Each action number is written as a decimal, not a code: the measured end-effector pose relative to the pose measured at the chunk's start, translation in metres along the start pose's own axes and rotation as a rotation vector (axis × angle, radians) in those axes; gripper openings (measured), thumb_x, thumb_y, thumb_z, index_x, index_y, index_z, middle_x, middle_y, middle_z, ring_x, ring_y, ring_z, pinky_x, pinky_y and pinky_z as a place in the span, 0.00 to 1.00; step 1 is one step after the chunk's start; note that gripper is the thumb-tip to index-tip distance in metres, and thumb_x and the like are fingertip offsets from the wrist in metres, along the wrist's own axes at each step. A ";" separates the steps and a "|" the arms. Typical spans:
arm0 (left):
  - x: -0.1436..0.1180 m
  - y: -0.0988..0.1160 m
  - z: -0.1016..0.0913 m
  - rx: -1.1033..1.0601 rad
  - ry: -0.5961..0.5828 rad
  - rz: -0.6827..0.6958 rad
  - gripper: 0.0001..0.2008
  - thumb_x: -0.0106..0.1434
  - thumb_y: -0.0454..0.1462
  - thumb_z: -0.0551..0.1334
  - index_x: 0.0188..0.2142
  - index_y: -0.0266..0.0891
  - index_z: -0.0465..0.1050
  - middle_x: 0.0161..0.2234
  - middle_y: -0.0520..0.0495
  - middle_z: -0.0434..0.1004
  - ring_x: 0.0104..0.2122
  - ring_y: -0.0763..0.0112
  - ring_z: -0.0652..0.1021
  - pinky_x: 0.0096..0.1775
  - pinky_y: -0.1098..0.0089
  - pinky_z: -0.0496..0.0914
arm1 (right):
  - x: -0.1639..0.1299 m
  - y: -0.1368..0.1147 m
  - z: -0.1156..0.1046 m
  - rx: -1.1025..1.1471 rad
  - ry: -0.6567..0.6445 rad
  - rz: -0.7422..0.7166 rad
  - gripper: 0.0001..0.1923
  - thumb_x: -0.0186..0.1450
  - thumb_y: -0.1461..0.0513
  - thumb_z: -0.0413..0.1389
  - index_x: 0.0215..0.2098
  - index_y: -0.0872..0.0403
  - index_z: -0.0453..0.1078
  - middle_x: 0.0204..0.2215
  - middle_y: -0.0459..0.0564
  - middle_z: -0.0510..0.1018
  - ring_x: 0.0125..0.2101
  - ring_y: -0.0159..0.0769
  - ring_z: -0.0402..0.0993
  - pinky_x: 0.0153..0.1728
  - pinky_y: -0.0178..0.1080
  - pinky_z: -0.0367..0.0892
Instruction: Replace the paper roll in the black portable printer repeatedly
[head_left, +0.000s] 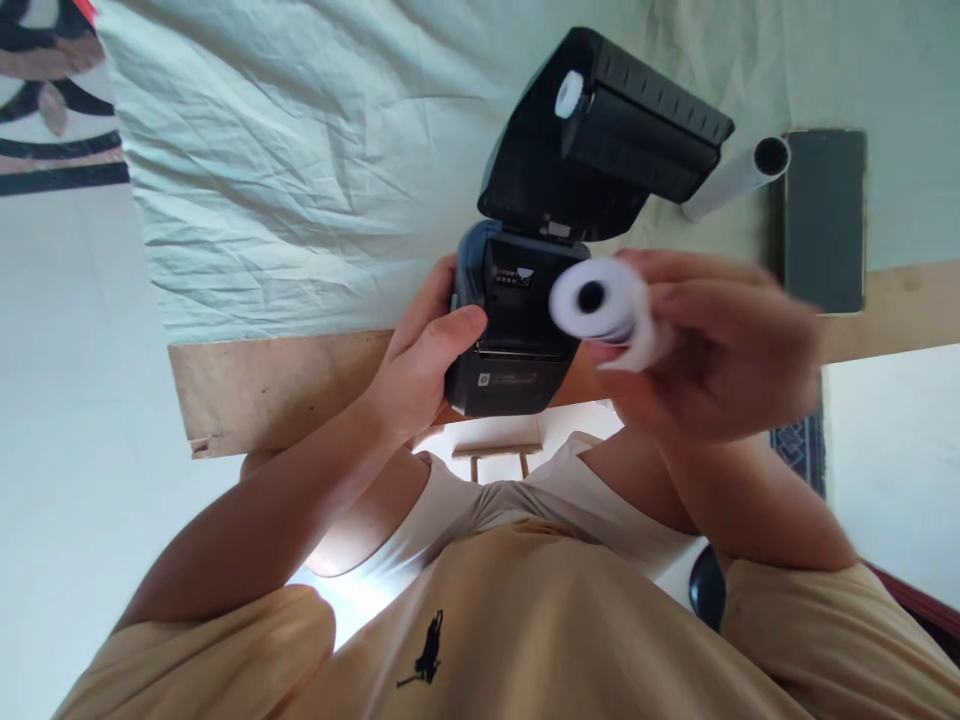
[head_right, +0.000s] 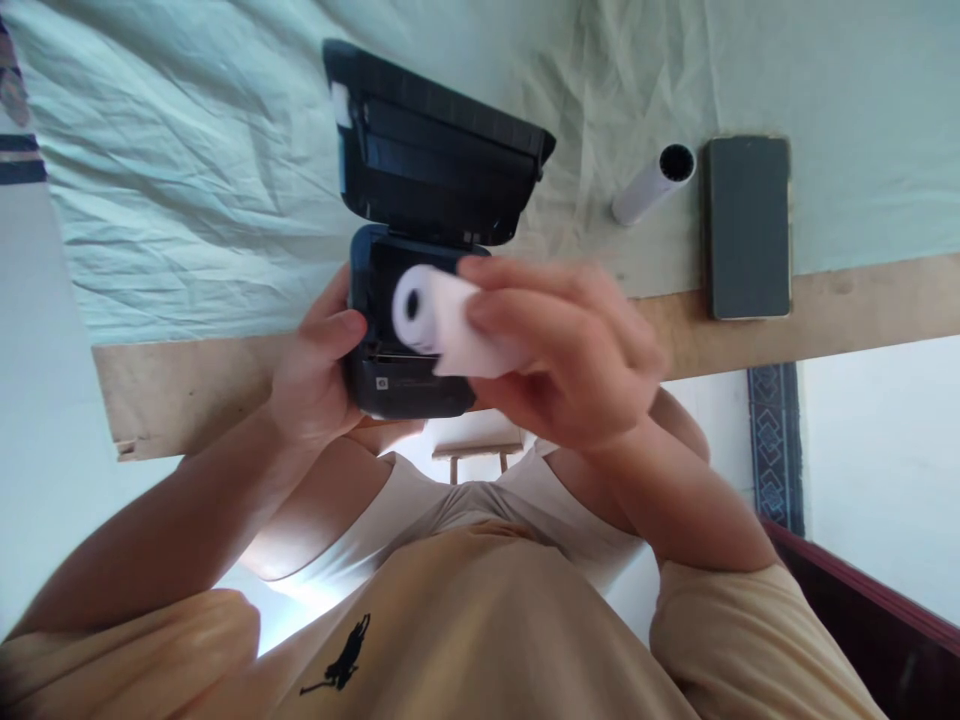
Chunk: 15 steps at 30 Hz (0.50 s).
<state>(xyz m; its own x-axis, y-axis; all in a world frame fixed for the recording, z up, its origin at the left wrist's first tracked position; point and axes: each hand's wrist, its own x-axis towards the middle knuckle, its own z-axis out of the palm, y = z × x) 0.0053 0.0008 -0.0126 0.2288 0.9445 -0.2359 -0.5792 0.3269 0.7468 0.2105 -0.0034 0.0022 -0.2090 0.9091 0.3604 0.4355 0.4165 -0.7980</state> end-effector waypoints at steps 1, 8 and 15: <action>0.000 0.000 0.000 0.002 0.000 -0.004 0.12 0.66 0.38 0.65 0.48 0.37 0.77 0.38 0.50 0.82 0.31 0.75 0.81 0.30 0.78 0.76 | 0.001 -0.001 0.005 -0.047 0.051 -0.115 0.19 0.63 0.52 0.66 0.50 0.37 0.69 0.52 0.38 0.82 0.48 0.45 0.82 0.46 0.52 0.79; 0.000 -0.003 -0.005 0.037 0.007 0.020 0.14 0.65 0.39 0.66 0.48 0.38 0.78 0.39 0.49 0.82 0.35 0.74 0.82 0.35 0.77 0.77 | 0.019 -0.003 0.020 -0.374 0.163 -0.408 0.11 0.66 0.62 0.63 0.44 0.45 0.67 0.47 0.42 0.86 0.41 0.39 0.86 0.37 0.46 0.77; 0.000 -0.002 -0.009 0.043 -0.059 0.025 0.14 0.66 0.37 0.64 0.51 0.39 0.78 0.37 0.50 0.81 0.34 0.73 0.81 0.34 0.76 0.78 | 0.018 -0.006 0.021 -0.415 0.130 -0.365 0.08 0.67 0.65 0.61 0.39 0.46 0.67 0.46 0.41 0.86 0.39 0.39 0.86 0.34 0.48 0.74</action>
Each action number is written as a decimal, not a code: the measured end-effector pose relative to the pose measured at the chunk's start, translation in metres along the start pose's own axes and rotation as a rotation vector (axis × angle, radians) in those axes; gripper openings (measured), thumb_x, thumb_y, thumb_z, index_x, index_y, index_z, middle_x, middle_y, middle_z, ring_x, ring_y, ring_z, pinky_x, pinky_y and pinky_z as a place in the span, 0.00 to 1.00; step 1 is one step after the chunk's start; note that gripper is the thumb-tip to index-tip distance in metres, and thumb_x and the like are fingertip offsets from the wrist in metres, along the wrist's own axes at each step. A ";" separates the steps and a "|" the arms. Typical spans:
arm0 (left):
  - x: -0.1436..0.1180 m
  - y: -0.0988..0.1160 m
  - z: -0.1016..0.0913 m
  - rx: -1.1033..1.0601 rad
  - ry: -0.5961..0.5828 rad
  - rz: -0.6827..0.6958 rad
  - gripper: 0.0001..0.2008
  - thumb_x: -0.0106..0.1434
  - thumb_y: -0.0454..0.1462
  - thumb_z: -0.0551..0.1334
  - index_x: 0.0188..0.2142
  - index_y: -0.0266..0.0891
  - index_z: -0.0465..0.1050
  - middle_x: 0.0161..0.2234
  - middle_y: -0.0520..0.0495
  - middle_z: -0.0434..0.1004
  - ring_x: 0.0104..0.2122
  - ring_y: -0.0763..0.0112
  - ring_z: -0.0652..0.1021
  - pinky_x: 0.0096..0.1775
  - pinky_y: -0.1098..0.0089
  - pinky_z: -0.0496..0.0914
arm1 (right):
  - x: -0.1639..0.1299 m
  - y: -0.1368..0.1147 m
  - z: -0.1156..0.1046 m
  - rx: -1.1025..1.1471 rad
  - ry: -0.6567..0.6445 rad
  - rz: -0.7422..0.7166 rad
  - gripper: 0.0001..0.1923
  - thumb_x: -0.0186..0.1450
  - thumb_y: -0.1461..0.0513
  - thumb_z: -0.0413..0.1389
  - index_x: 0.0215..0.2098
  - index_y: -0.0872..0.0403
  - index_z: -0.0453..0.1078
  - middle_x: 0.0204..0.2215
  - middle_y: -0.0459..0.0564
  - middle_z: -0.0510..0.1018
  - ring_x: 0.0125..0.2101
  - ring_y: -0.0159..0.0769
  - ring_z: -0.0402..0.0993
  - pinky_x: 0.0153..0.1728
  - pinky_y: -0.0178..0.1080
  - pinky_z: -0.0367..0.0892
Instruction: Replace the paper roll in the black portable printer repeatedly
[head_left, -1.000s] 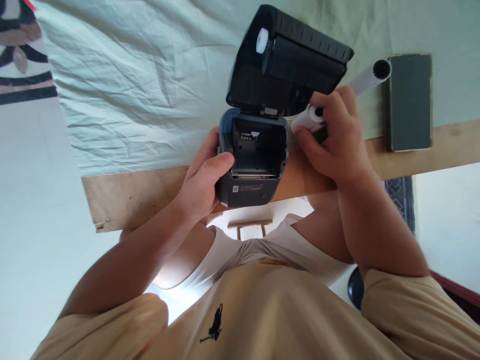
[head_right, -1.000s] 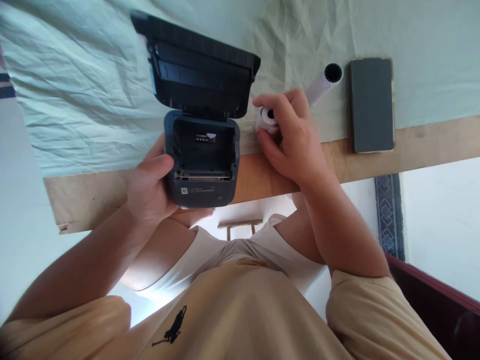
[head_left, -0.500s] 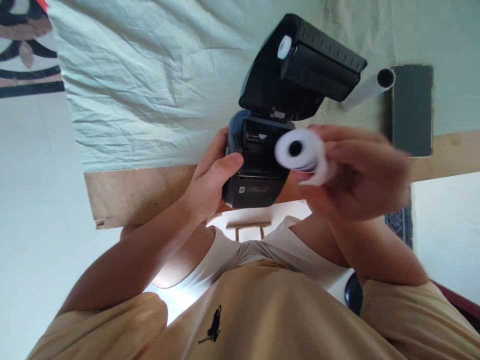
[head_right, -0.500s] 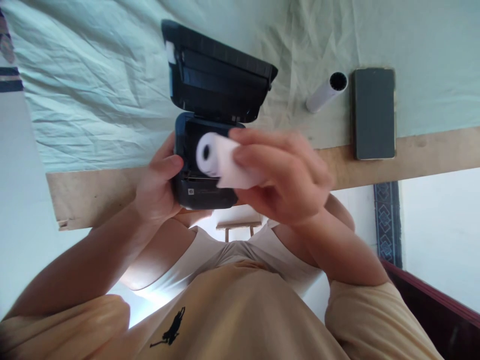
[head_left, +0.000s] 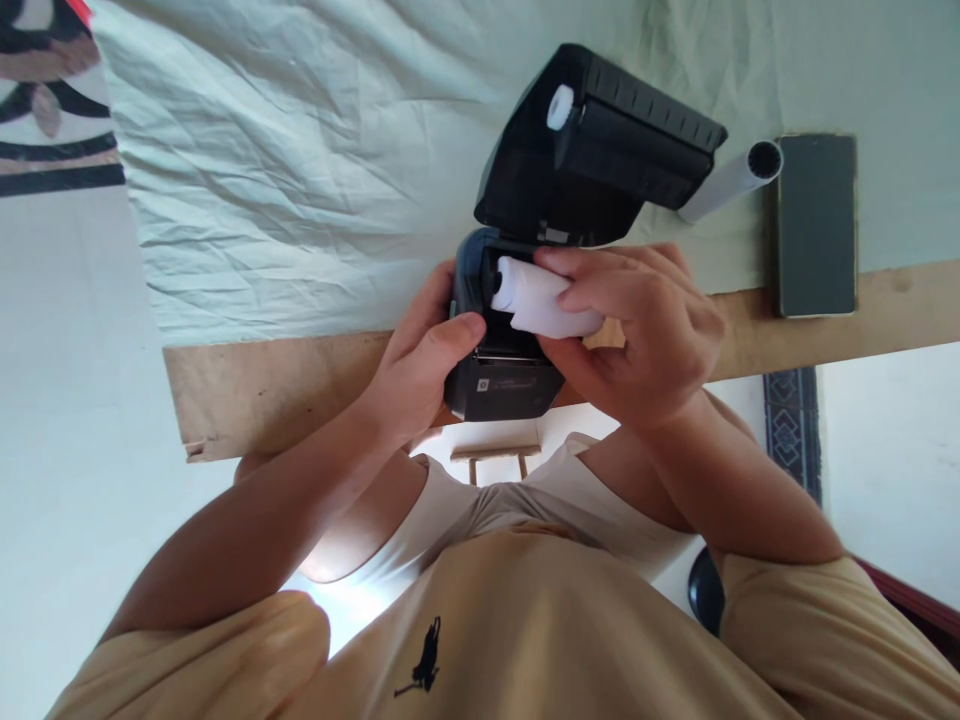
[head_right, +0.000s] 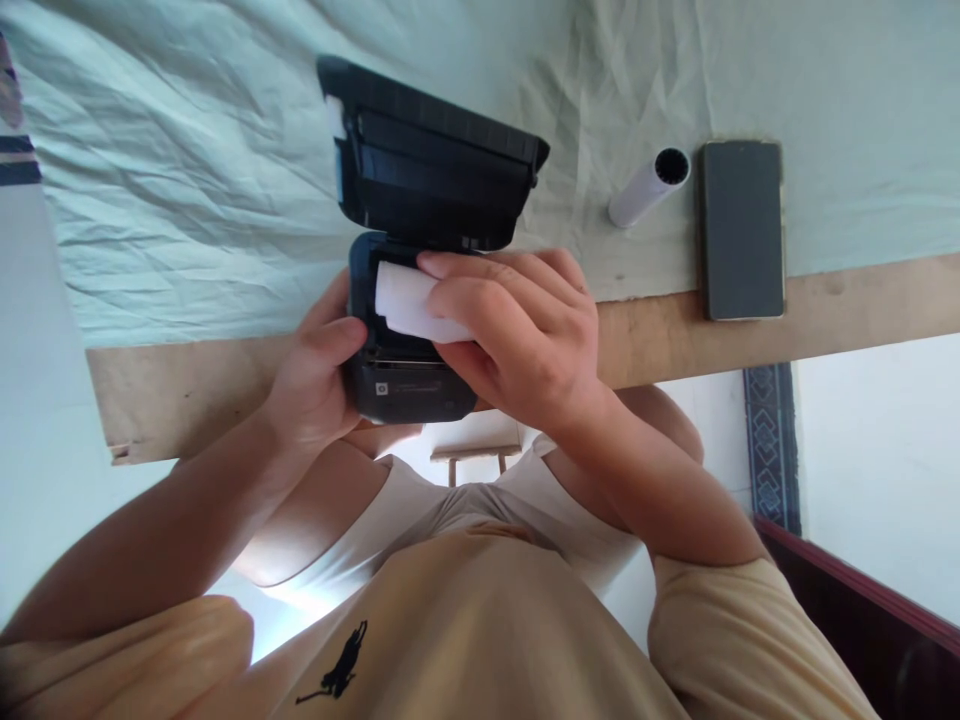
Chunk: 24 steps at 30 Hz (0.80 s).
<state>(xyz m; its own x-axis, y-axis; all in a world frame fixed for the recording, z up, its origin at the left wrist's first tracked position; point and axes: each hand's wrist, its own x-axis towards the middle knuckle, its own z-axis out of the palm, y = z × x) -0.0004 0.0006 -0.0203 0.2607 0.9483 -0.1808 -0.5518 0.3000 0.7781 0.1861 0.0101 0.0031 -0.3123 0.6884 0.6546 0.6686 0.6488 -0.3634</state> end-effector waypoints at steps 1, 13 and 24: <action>0.000 0.001 0.001 -0.002 0.004 -0.003 0.13 0.66 0.37 0.64 0.50 0.39 0.78 0.36 0.50 0.81 0.34 0.73 0.81 0.33 0.76 0.77 | 0.001 -0.001 0.000 -0.014 -0.016 0.015 0.07 0.68 0.64 0.61 0.38 0.46 0.67 0.47 0.40 0.86 0.39 0.39 0.85 0.35 0.48 0.75; 0.003 0.002 0.001 0.118 0.059 0.022 0.17 0.63 0.44 0.68 0.51 0.45 0.76 0.43 0.52 0.82 0.40 0.70 0.81 0.39 0.73 0.77 | -0.003 0.004 -0.001 0.118 -0.027 -0.081 0.04 0.66 0.65 0.62 0.38 0.49 0.74 0.40 0.44 0.83 0.42 0.36 0.78 0.45 0.44 0.77; 0.008 -0.005 -0.015 0.232 -0.202 0.204 0.43 0.51 0.35 0.77 0.64 0.58 0.65 0.49 0.55 0.80 0.36 0.74 0.80 0.33 0.77 0.76 | -0.016 0.009 0.001 0.134 0.022 -0.074 0.14 0.72 0.50 0.54 0.48 0.49 0.72 0.43 0.52 0.77 0.44 0.41 0.75 0.46 0.48 0.75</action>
<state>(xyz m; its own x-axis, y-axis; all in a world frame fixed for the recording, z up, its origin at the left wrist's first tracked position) -0.0072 0.0078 -0.0348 0.3274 0.9399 0.0963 -0.4206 0.0537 0.9056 0.1961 0.0051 -0.0112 -0.3411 0.6311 0.6967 0.5477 0.7358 -0.3983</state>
